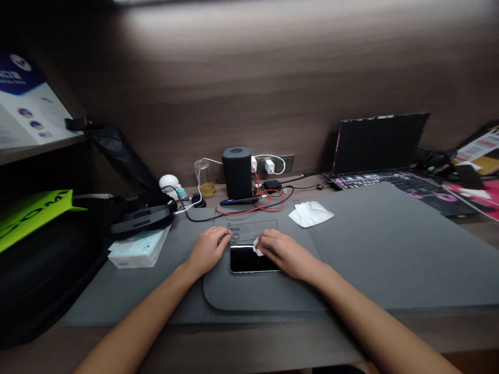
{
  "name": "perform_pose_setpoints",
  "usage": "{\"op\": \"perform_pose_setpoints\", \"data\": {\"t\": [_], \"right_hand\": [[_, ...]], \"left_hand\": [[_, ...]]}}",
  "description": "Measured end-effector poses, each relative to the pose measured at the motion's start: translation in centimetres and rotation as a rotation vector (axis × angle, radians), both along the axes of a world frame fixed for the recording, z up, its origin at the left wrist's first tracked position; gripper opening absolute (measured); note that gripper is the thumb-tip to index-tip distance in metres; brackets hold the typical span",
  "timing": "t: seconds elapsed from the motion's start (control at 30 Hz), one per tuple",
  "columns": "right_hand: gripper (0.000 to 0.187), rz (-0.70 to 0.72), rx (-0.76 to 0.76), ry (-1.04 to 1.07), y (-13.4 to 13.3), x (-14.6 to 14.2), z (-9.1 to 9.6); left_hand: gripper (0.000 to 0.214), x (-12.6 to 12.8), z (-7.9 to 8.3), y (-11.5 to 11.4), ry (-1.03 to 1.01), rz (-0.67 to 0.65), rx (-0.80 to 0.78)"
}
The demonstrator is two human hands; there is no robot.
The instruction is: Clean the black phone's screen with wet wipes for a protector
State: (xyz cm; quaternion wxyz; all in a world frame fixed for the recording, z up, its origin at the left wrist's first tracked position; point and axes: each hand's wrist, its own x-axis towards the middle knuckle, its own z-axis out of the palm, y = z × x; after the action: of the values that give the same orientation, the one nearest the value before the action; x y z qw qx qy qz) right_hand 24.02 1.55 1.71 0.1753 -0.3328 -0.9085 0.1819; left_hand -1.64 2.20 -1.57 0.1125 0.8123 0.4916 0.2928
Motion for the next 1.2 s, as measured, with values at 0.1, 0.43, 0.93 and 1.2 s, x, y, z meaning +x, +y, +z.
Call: {"op": "perform_pose_setpoints", "data": {"t": [0.1,0.43,0.93,1.2], "right_hand": [[0.024,0.04,0.042,0.003,-0.3,-0.8,-0.3],[0.036,0.194,0.006,0.02,-1.5,-1.8,-0.1],[0.055,0.255,0.002,-0.024,-1.9,-3.0,0.4],[0.063,0.231,0.016,-0.02,-2.3,-4.0,-0.4]], "left_hand": [[0.019,0.1,0.1,0.0,0.001,-0.002,-0.002],[0.018,0.0,-0.1,0.0,0.006,0.003,0.006],[0.018,0.0,-0.2,0.0,-0.004,0.002,0.007],[0.019,0.1,0.1,0.0,-0.019,0.001,-0.004]]}}
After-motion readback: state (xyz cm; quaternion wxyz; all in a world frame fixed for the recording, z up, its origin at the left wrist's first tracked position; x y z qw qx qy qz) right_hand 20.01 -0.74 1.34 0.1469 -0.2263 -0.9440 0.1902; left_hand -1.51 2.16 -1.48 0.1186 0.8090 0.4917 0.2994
